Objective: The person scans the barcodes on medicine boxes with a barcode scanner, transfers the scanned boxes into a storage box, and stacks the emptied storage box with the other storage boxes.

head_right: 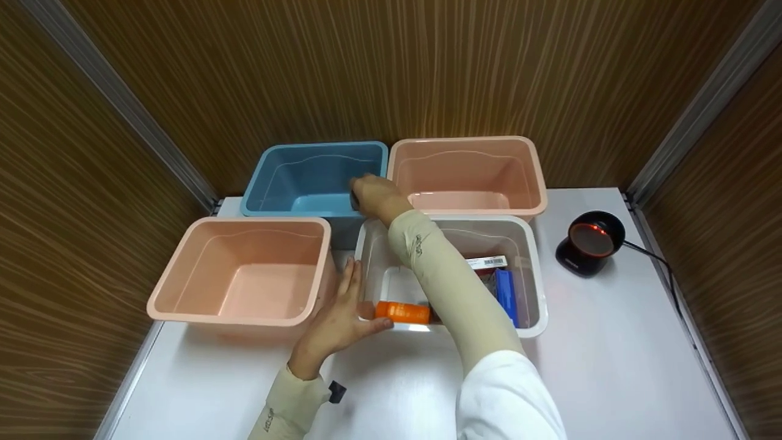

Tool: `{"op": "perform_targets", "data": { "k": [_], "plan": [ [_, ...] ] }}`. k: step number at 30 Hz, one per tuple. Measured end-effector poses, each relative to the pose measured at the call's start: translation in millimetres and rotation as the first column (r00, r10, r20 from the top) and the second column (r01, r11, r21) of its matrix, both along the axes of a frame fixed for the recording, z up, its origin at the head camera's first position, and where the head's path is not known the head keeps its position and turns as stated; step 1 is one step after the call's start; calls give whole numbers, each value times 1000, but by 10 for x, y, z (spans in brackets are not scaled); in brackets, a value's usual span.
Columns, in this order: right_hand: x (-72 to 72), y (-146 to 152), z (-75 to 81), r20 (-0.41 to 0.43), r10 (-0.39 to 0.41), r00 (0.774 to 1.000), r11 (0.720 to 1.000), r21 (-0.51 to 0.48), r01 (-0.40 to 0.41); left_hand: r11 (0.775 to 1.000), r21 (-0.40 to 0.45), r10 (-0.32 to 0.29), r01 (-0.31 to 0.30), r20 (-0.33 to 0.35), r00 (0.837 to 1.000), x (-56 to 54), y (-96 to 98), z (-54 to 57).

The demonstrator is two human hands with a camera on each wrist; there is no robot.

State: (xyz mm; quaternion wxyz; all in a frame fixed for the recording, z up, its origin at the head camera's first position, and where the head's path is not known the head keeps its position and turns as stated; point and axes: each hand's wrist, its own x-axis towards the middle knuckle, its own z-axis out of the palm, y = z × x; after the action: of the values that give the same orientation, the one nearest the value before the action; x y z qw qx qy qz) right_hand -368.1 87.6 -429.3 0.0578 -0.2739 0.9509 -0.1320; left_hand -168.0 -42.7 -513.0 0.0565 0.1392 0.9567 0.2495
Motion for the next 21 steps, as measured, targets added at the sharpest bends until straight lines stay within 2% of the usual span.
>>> {"op": "perform_targets", "data": {
  "k": [3, 6, 12, 17, 21],
  "plan": [
    [21, 15, 7, -2, 17, 1000, 1000, -17, -18, 1000, 7, -1, 1, 9, 1000, -5, -30, -5],
    [71, 49, 35, -12, 29, 1000, 997, -77, -30, 1000, 22, 3, -4, 30, 1000, -10, -60, -6],
    [321, 218, 143, -34, 99, 994, 974, -201, -104, 997, 66, 22, -27, 66, 998, -15, -106, -5],
    [567, 484, 176, -69, 161, 984, 963, -205, -172, 994, 95, 41, -49, 86, 995, -22, -138, -8],
    [695, 716, 163, -60, 128, 990, 975, -177, -137, 992, 109, 47, -57, 92, 995, -25, -153, -7]
  ]
}}
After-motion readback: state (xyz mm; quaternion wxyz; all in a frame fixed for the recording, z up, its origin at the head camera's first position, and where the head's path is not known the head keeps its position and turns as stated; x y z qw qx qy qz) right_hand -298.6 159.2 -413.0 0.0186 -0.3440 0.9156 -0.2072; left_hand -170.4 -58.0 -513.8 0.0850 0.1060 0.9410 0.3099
